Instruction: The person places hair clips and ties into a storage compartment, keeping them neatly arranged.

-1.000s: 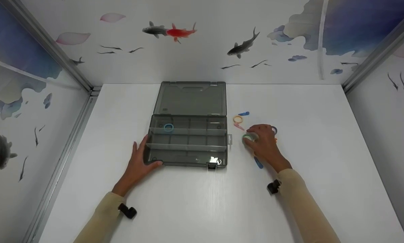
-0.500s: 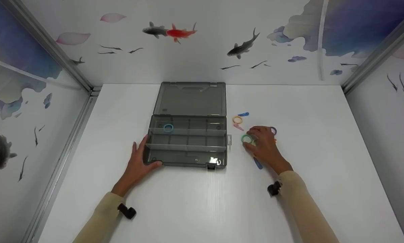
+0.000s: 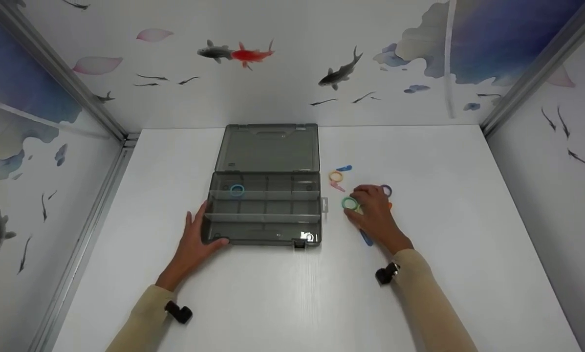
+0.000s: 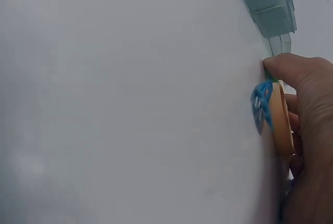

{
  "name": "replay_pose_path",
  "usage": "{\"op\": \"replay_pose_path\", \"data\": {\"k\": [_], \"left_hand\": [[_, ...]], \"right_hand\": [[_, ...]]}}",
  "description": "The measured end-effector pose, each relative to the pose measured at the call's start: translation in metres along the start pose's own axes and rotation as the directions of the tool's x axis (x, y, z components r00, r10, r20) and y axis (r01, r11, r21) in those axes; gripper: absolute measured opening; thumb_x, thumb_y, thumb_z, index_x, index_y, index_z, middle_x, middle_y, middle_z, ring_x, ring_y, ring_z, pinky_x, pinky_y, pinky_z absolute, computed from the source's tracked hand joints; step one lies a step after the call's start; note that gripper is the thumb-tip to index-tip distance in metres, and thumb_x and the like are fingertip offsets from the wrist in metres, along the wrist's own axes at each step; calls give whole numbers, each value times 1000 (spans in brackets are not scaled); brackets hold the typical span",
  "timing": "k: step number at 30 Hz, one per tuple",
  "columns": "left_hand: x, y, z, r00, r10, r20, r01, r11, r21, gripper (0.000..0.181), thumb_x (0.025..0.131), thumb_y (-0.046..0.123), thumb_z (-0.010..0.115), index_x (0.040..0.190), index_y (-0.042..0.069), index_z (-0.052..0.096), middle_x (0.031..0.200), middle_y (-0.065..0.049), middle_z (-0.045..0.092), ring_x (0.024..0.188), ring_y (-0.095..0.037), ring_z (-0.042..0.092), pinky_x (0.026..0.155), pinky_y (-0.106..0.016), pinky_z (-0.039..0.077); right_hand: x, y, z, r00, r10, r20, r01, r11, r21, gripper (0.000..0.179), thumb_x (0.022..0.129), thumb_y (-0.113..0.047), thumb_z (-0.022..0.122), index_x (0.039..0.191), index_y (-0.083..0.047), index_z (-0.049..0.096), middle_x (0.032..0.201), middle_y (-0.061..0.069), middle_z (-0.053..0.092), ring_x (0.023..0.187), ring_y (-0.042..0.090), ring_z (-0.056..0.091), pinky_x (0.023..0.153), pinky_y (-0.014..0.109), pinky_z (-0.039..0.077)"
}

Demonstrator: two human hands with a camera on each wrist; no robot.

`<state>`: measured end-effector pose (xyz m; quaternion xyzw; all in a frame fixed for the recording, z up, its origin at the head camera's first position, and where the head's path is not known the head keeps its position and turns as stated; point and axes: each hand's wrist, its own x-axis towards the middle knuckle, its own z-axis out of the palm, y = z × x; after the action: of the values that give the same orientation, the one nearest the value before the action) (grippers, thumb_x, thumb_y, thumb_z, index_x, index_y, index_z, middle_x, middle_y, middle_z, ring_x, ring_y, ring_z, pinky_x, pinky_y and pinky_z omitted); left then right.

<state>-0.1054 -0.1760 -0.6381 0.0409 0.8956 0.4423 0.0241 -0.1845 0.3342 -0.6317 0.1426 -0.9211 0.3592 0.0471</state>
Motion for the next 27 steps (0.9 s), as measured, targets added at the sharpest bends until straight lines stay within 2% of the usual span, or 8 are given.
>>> {"op": "replay_pose_path", "data": {"k": [5,12,27], "left_hand": [[-1,-1,0,1000,0,-5,0,1000,-3,123,87,69,86,179,31,15,185,-10,15,167,-50,-10,126,-78,17],[-2,-1,0,999,27,-23,-27,999,21,124,87,68,86,179,23,16,183,-15,17,166,-54,-8,127,-77,18],[1,-2,2,1000,7,-14,-7,1000,12,122,88,67,86,179,29,15,184,-9,16,168,-49,-8,128,-76,17]], "right_hand": [[0,1,3,1000,-5,-16,6,1000,25,38,97,-14,87,130,-1,74,144,19,60,140,39,47,118,62,35],[4,1,5,998,-49,-46,52,997,58,36,95,-9,88,126,2,74,140,23,62,135,41,49,115,59,35],[1,3,5,998,-23,-57,28,996,86,38,97,-14,88,129,1,74,140,21,62,136,40,49,116,61,34]]}}
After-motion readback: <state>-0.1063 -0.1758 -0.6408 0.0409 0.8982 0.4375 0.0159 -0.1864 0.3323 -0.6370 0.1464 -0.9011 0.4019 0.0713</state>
